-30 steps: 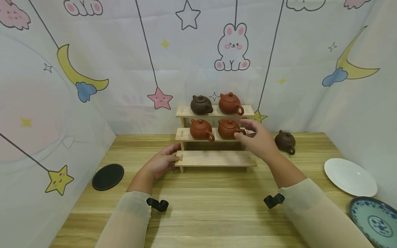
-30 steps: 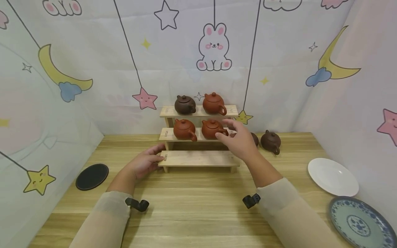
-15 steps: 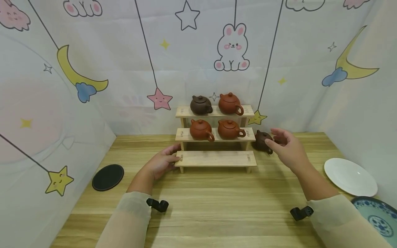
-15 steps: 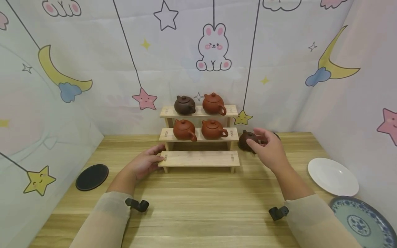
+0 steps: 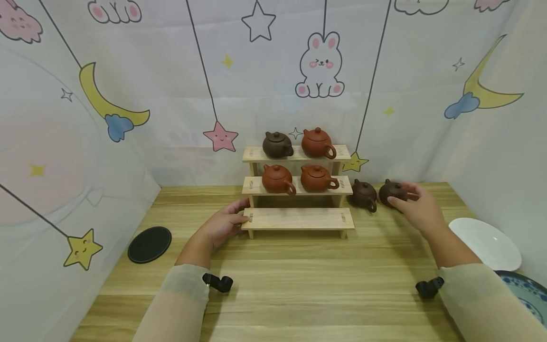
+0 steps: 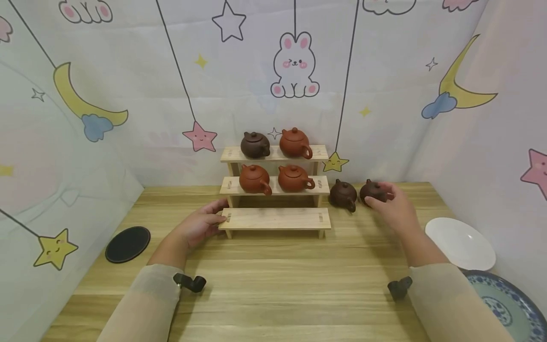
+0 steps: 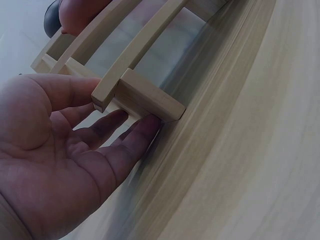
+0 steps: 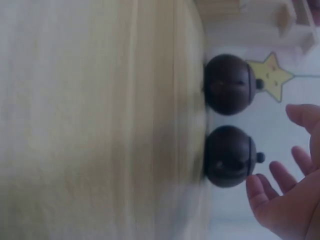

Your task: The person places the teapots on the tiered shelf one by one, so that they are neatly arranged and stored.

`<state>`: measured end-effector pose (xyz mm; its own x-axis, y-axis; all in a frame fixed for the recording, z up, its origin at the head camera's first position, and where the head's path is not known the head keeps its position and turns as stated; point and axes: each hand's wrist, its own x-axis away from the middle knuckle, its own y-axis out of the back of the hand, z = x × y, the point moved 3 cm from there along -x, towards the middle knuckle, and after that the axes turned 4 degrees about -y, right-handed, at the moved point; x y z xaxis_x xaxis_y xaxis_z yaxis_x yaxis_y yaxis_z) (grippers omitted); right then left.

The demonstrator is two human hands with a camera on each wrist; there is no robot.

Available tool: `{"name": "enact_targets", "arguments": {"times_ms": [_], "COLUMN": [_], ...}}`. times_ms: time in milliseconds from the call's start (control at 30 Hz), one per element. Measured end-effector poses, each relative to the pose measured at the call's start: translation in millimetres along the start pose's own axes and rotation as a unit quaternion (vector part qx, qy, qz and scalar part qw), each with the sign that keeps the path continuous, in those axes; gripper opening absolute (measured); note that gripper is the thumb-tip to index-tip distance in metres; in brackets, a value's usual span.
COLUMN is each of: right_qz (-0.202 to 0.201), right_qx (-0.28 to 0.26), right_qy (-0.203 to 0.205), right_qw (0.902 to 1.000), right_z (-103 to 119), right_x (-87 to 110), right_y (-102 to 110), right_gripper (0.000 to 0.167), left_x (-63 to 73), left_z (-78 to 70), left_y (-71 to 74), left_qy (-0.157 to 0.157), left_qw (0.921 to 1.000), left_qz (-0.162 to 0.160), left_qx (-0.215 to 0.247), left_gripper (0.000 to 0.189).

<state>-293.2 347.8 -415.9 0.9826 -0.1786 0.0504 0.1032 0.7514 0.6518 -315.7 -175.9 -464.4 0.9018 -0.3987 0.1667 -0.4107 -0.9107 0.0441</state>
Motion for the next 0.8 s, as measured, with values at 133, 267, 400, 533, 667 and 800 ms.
{"name": "enact_targets", "arguments": {"times_ms": [133,267,400,533,667,800], "right_qz": [-0.005,-0.003,0.005,0.017,0.025,0.025], "right_qx": [-0.009,-0.015,-0.007,0.002,0.011,0.026], "right_qy": [-0.014,-0.020,-0.023,-0.034,-0.051,-0.056], "right_qw": [0.9999,0.9997,0.9997,0.9993,0.9984,0.9978], "right_z": [-8.0,-12.6,-15.2,-19.0,-23.1,-22.9], "right_x": [-10.7,-19.7,-27.6,-36.1,-44.1,-49.2], "right_y": [3.6,4.8,3.3,-0.3,-3.5,-5.6], "right_gripper": [0.091,0.092,0.094,0.098,0.101,0.102], "left_x": [-0.3,-0.3,-0.5,0.1,1.5,1.6], "left_z": [0.5,0.3,-0.3,-0.4,-0.9,-0.9], "left_y": [-0.1,0.4,0.2,0.0,-0.2,-0.1], "left_qy": [0.002,0.004,0.002,0.002,-0.002,-0.003], "left_qw": [1.0000,0.9999,1.0000,1.0000,1.0000,1.0000], "left_qz": [-0.001,-0.007,-0.006,-0.003,-0.001,-0.002], "left_qx": [0.003,0.007,0.005,0.005,0.004,0.005], "left_gripper": [0.071,0.070,0.070,0.070,0.071,0.071]}}
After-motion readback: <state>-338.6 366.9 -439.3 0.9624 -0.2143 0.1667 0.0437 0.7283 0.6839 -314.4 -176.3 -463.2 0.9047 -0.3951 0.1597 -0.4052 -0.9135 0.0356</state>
